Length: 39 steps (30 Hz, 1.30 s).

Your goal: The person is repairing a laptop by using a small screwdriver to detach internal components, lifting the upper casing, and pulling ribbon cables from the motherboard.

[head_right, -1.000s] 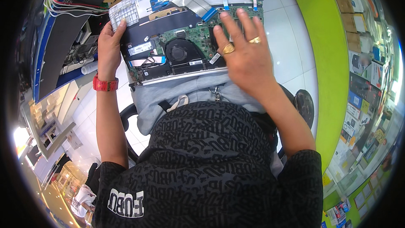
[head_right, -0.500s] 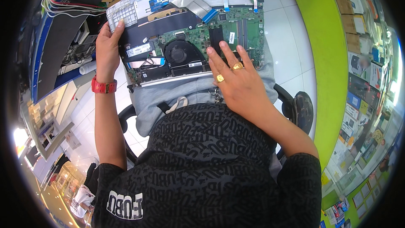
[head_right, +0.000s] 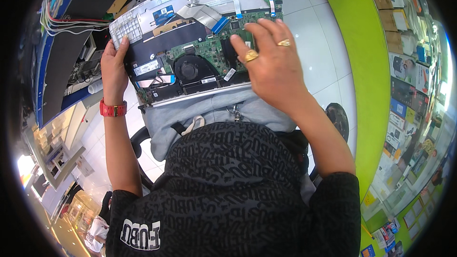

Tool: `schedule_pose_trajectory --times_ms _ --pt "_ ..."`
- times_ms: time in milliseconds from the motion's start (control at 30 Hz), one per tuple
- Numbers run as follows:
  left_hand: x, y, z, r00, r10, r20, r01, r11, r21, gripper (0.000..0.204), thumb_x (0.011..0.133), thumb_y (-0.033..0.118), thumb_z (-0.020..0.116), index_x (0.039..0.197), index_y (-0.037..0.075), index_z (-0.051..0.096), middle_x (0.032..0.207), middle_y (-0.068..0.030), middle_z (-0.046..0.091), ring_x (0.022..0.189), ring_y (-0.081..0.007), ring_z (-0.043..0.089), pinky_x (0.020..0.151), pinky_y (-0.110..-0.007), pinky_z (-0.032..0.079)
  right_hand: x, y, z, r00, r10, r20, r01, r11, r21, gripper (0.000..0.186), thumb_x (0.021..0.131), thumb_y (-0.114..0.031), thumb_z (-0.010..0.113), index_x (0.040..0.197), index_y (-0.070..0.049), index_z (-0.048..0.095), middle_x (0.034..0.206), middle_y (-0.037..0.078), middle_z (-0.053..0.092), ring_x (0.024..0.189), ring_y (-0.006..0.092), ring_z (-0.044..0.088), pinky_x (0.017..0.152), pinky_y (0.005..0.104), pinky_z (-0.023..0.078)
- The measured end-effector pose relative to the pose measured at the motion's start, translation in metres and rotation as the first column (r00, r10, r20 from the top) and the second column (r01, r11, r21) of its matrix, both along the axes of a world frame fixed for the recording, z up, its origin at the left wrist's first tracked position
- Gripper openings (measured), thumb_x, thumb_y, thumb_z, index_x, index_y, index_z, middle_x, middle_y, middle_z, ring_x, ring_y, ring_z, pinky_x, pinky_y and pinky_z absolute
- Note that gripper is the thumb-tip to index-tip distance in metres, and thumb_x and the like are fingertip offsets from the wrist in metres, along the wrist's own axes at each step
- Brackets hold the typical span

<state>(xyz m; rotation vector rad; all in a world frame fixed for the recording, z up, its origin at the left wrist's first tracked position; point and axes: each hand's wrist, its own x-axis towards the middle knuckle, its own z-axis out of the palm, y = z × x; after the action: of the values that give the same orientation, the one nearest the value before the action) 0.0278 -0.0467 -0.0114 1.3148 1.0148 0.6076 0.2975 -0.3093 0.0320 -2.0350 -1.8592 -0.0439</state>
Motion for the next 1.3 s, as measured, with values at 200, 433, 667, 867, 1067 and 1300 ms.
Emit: schedule_pose_trajectory --times_ms 200,433,667,867,1067,1300 --pt "-0.004 0.003 -0.005 1.0 -0.009 0.02 0.009 1.0 0.003 0.04 0.107 0.024 0.065 0.135 -0.003 0.059 0.128 -0.0102 0.071 0.111 -0.0108 0.066 0.1 -0.026 0.049 -0.001 0.012 -0.013 0.998 0.012 0.06 -0.01 1.0 -0.03 0.045 0.083 -0.003 0.063 0.127 -0.009 0.073 0.134 0.016 0.06 0.131 0.0385 0.051 0.118 0.0612 0.035" --pt "-0.001 -0.001 0.001 1.0 0.012 0.012 -0.012 1.0 0.013 0.036 0.106 0.022 0.067 0.13 -0.004 0.061 0.124 -0.0102 0.073 0.106 -0.01 0.067 0.096 -0.025 0.051 0.002 0.014 -0.014 0.999 -0.023 0.043 0.024 0.999 -0.023 0.045 0.084 -0.003 0.063 0.127 -0.01 0.073 0.131 0.014 0.059 0.129 0.0354 0.052 0.118 0.061 0.035" --pt "0.001 -0.003 0.004 0.999 0.036 0.03 -0.037 0.999 0.028 0.034 0.105 0.021 0.069 0.126 -0.004 0.063 0.12 -0.01 0.074 0.103 -0.0095 0.068 0.094 -0.025 0.051 0.0 0.014 -0.012 0.995 0.003 0.099 0.0 1.0 -0.026 0.046 0.083 -0.002 0.065 0.126 -0.014 0.075 0.128 0.013 0.057 0.127 0.0343 0.053 0.117 0.06 0.037" --pt "-0.004 -0.001 -0.001 0.999 0.026 0.041 -0.027 0.999 0.028 0.032 0.105 0.02 0.069 0.125 -0.003 0.064 0.12 -0.0099 0.074 0.103 -0.0094 0.068 0.095 -0.025 0.051 0.001 0.015 -0.007 0.996 0.026 0.087 -0.023 0.999 -0.038 0.045 0.081 -0.002 0.066 0.123 -0.013 0.076 0.128 0.015 0.062 0.128 0.035 0.054 0.117 0.059 0.038" --pt "0.0 -0.002 0.002 0.999 0.038 0.02 -0.039 0.999 0.02 0.031 0.105 0.02 0.068 0.125 -0.003 0.064 0.12 -0.0097 0.075 0.103 -0.0092 0.068 0.093 -0.024 0.051 0.003 0.016 -0.012 0.999 0.006 0.044 -0.005 1.0 -0.021 0.045 0.081 -0.002 0.065 0.124 -0.01 0.074 0.127 0.015 0.064 0.127 0.0357 0.055 0.116 0.0591 0.039" --pt "-0.001 -0.003 0.004 0.999 0.039 0.017 -0.04 0.999 0.035 0.033 0.105 0.021 0.068 0.126 -0.003 0.063 0.121 -0.0099 0.074 0.104 -0.0094 0.068 0.094 -0.024 0.052 -0.001 0.015 -0.012 0.993 0.015 0.12 -0.011 1.0 -0.028 0.047 0.084 -0.003 0.062 0.129 -0.01 0.072 0.13 0.015 0.062 0.125 0.0363 0.055 0.116 0.0601 0.038"
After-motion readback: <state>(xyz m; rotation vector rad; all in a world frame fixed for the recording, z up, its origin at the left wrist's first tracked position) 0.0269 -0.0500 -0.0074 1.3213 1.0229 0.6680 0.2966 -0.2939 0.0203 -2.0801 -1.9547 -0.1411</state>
